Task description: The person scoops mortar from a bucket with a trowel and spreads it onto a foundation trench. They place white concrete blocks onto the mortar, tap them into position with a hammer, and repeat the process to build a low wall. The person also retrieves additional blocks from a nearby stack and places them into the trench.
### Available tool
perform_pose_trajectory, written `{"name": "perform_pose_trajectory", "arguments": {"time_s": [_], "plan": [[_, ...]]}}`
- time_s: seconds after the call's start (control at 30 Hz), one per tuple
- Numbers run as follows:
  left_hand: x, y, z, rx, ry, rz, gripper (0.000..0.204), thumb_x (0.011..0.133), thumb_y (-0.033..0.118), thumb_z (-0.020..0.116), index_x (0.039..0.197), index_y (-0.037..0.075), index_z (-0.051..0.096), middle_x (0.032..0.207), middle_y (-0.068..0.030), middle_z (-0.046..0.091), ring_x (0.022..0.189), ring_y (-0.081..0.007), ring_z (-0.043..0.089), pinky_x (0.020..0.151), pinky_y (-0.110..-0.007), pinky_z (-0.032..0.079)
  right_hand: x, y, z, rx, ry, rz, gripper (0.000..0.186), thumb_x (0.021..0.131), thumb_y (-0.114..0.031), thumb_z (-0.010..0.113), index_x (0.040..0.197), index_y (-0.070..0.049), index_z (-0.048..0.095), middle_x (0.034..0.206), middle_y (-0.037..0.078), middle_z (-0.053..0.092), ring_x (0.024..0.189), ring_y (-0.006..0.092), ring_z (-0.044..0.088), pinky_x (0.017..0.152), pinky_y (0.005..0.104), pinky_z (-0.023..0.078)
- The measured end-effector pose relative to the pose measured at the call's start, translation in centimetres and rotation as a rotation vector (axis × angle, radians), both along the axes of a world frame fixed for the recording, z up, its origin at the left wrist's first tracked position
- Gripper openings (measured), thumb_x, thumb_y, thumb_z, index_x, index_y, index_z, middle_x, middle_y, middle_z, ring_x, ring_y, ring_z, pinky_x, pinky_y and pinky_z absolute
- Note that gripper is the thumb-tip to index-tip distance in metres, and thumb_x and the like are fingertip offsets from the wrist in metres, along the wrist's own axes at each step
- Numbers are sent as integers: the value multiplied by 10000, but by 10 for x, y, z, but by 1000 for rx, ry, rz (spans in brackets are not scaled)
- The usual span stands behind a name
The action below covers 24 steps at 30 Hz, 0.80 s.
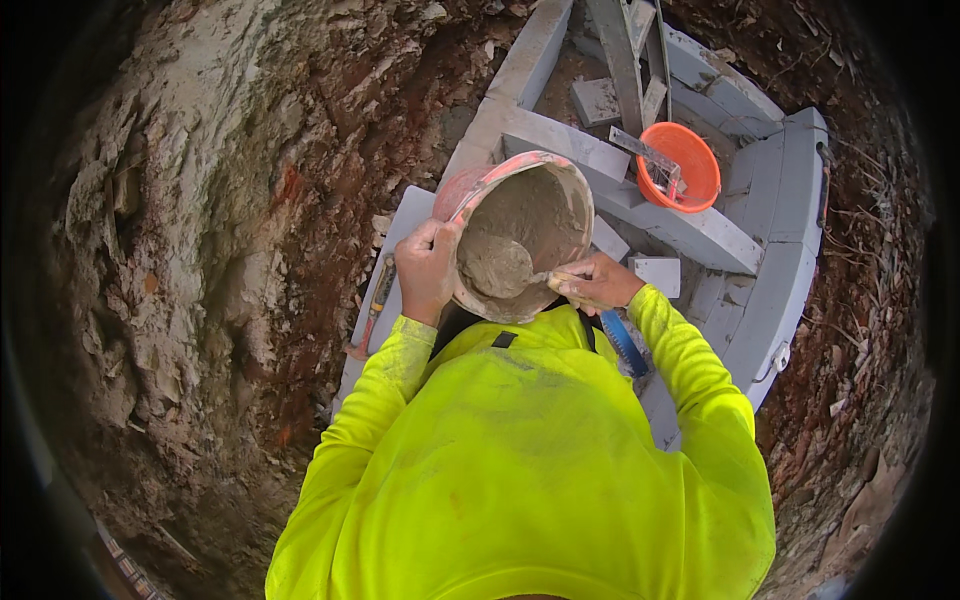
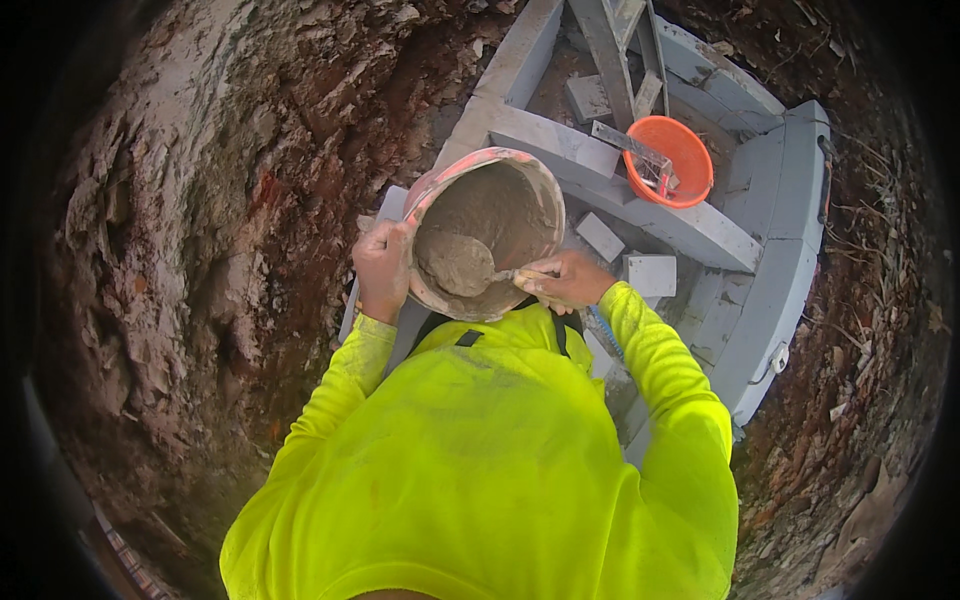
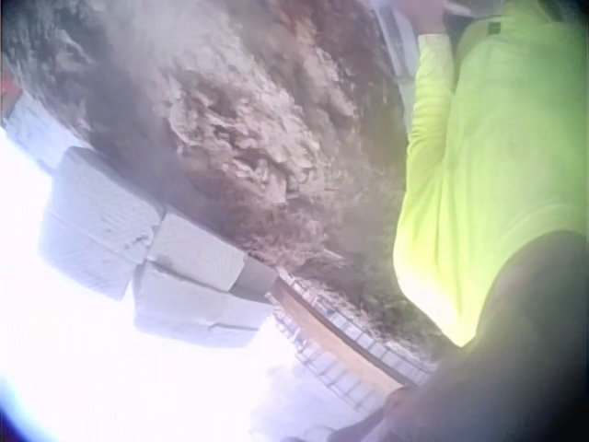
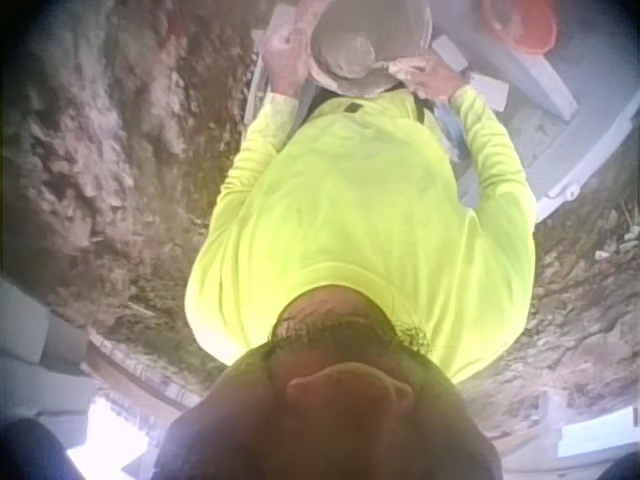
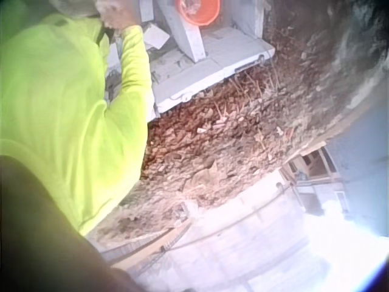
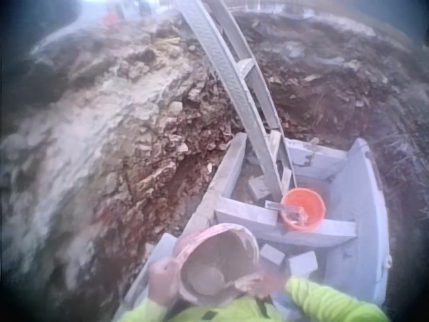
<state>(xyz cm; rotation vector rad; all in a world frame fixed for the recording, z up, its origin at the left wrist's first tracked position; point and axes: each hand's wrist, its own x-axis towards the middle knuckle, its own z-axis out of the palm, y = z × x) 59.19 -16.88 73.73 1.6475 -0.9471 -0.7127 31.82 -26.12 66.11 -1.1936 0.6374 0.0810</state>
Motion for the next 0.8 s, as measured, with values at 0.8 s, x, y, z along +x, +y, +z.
{"name": "perform_pose_trajectory", "arguments": {"time_s": [0.8], "plan": [[-111,54,-86,370,326,986,381,1041,264,512,708,92,443,659,75,399,608,-26,350,547,-216,290,155,-338,-308,-1150,539,-206,403,841,-369,649,1081,-47,686,805,277,666,721,446,657,700,486,541]]}}
